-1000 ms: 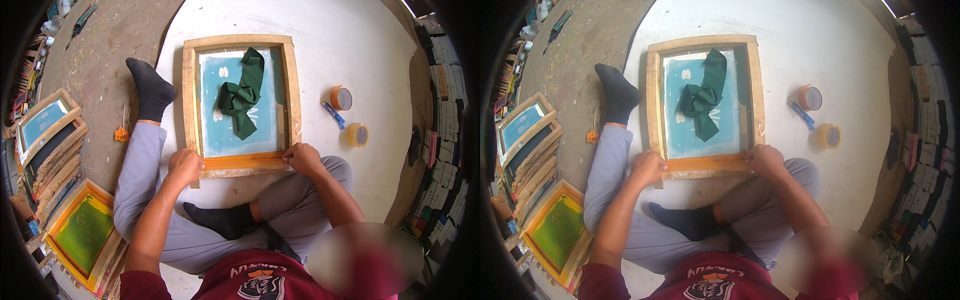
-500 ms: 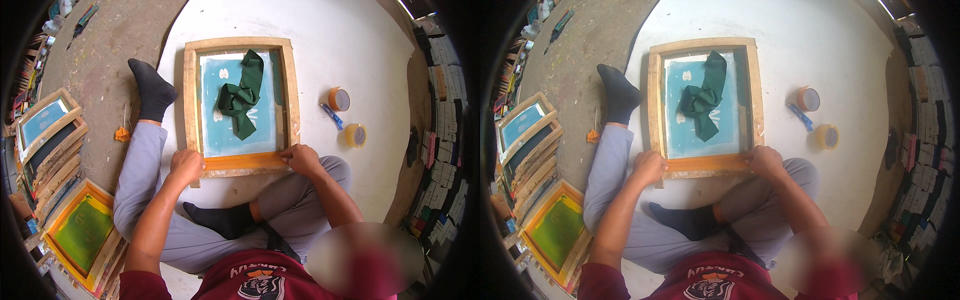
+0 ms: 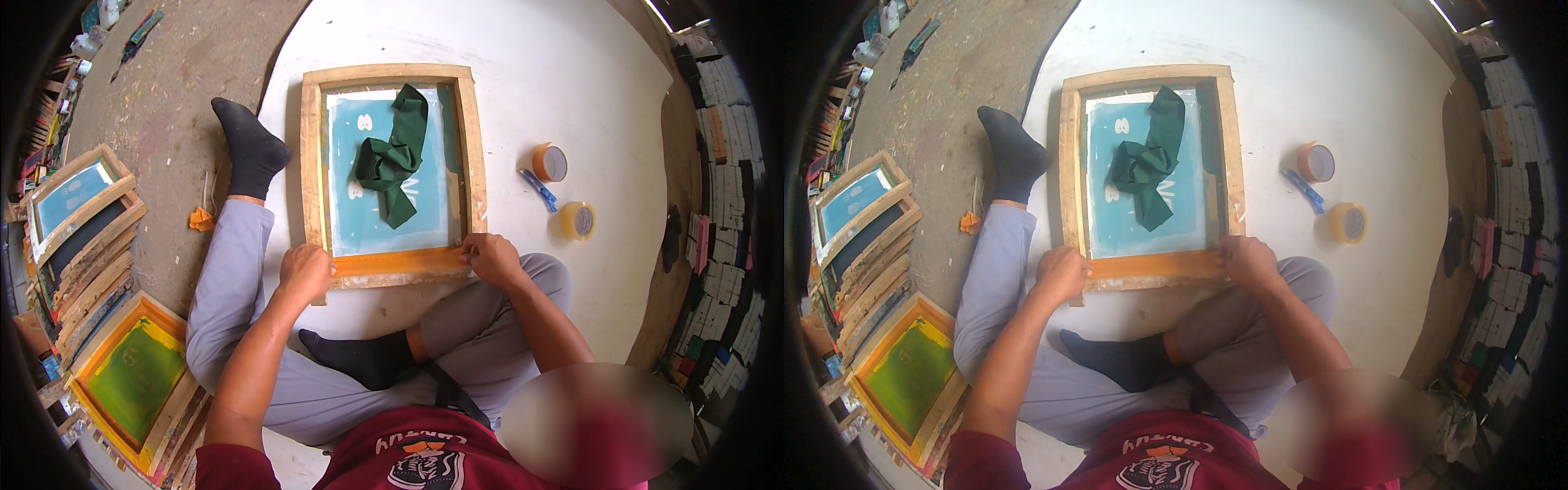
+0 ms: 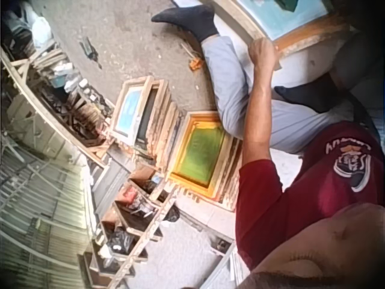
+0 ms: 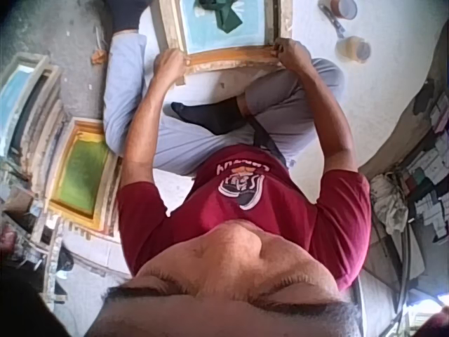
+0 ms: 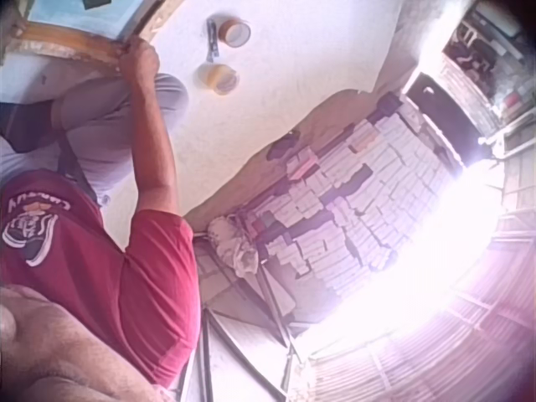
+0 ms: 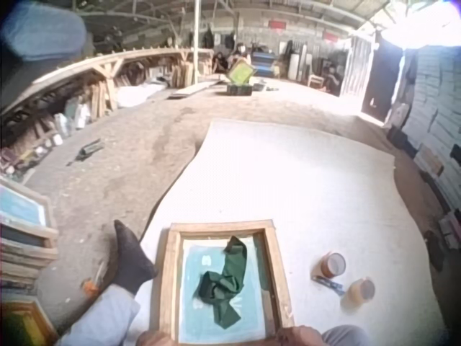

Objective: The person sits on the floor and applies orange masking tape to the edges of a wooden screen printing frame. They smooth the tape with their fingers and use a green cloth to wipe the frame surface. The person repeats this process on multiple sides of the frame.

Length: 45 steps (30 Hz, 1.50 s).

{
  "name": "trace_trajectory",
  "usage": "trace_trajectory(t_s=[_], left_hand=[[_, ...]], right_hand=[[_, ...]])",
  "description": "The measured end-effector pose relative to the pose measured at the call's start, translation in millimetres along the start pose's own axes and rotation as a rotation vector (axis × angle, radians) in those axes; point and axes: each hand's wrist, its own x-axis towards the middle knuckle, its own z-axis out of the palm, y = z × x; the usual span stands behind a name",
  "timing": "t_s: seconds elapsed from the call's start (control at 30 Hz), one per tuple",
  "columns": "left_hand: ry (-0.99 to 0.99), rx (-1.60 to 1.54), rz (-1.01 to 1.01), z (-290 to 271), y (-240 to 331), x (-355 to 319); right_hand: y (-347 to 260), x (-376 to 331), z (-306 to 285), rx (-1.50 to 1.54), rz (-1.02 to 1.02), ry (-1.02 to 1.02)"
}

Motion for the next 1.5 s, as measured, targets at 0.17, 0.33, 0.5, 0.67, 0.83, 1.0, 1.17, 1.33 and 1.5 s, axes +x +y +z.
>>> trace_trajectory(t_s=[0.17,0.33,0.5,0.67,0.83,1.0,1.17,1.33,1.5], left_hand=[[0.036,-0.045,0.010,3,-2,-1],[0.024,-0.067,0.008,2,-3,1],[-0.010,-0.020,0.017,-2,0,3],[-0.028,-0.006,0.030,0,-2,7],[-0.059,0.044,0.032,-5,2,8],[-0.096,0.130,0.052,-3,1,11],[-0.195,0.220,0.046,-10,9,15],[-0.123,0.217,0.055,-11,4,7],[0.006,0.002,0.037,-26,4,-14]], right_hand=[[5,1,5,-0.037,0.008,0.033],[7,3,8,-0.053,0.019,0.023],[7,5,5,-0.053,0.041,-0.043],[12,7,8,-0.063,0.011,0.000],[11,9,6,-0.091,0.013,-0.022],[12,10,7,-0.125,-0.001,-0.026],[5,7,-1,-0.153,0.013,-0.057],[-3,-5,-9,-0.146,0.041,-0.029],[-3,-5,-21,0.049,0.104,0.115]])
